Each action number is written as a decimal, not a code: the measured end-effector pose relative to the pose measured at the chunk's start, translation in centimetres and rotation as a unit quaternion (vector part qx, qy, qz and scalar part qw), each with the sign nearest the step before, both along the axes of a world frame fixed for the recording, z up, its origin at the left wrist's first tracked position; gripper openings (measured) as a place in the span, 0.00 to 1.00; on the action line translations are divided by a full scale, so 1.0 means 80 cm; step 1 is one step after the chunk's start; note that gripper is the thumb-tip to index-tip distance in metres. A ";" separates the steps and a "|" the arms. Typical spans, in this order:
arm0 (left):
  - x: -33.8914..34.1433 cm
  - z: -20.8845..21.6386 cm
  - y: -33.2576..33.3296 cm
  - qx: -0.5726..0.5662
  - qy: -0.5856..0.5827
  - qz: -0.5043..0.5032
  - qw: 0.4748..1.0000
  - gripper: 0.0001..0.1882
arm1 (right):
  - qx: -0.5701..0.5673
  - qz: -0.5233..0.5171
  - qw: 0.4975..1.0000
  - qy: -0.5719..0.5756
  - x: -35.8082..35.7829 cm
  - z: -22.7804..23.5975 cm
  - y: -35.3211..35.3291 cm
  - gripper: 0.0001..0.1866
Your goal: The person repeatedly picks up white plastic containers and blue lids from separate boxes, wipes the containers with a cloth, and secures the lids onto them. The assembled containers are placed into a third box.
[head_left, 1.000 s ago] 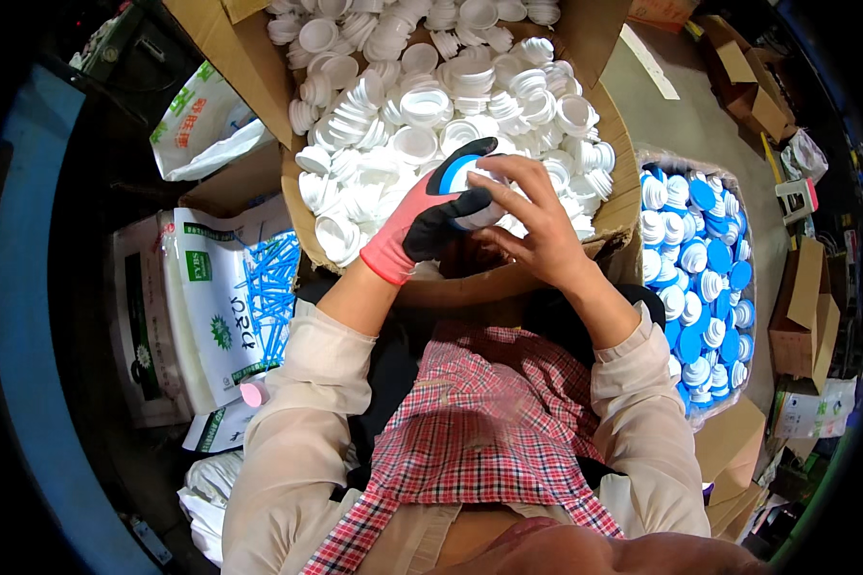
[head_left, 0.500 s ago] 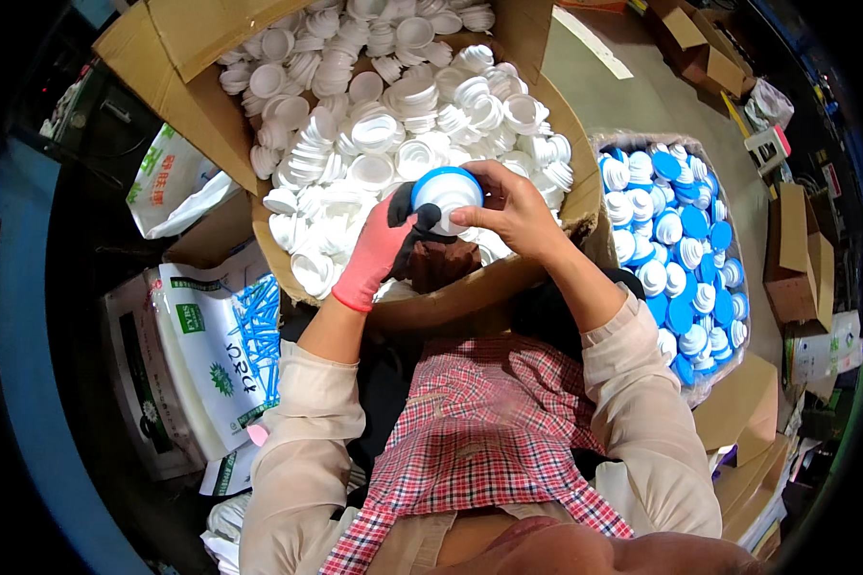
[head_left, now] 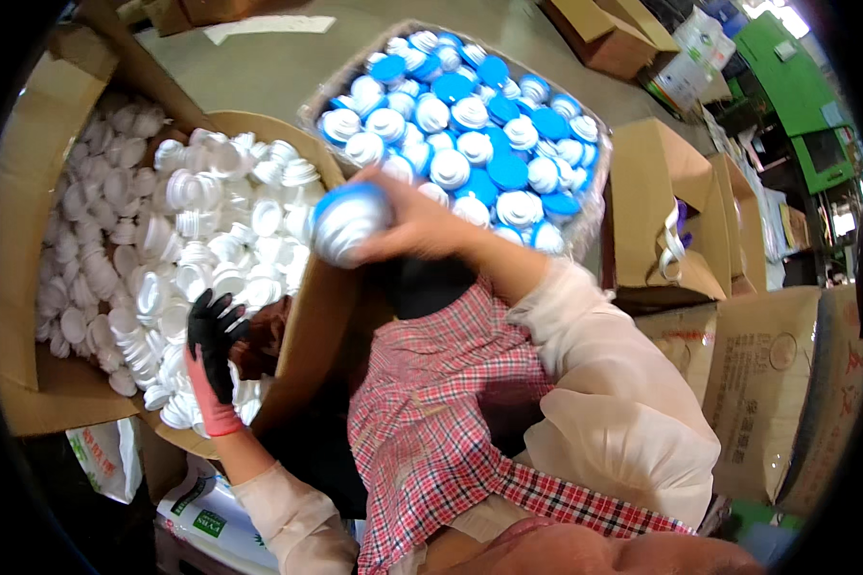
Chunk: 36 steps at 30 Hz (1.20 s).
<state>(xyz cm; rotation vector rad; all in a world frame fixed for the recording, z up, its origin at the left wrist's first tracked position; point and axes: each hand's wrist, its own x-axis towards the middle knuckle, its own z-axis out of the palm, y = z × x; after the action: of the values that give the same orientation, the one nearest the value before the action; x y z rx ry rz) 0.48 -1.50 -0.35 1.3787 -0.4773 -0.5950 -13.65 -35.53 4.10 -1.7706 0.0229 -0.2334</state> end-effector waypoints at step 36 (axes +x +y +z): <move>0.010 -0.041 -0.012 0.255 -0.107 -0.044 0.960 0.19 | -0.423 0.008 0.836 0.350 -0.255 -0.087 -0.185 0.35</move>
<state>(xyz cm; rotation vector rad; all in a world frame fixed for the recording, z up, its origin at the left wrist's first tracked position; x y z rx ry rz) 1.24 -2.44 -3.60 1.9350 -0.5846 -0.6730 -34.09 -50.30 -2.89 -2.6537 0.5000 0.5204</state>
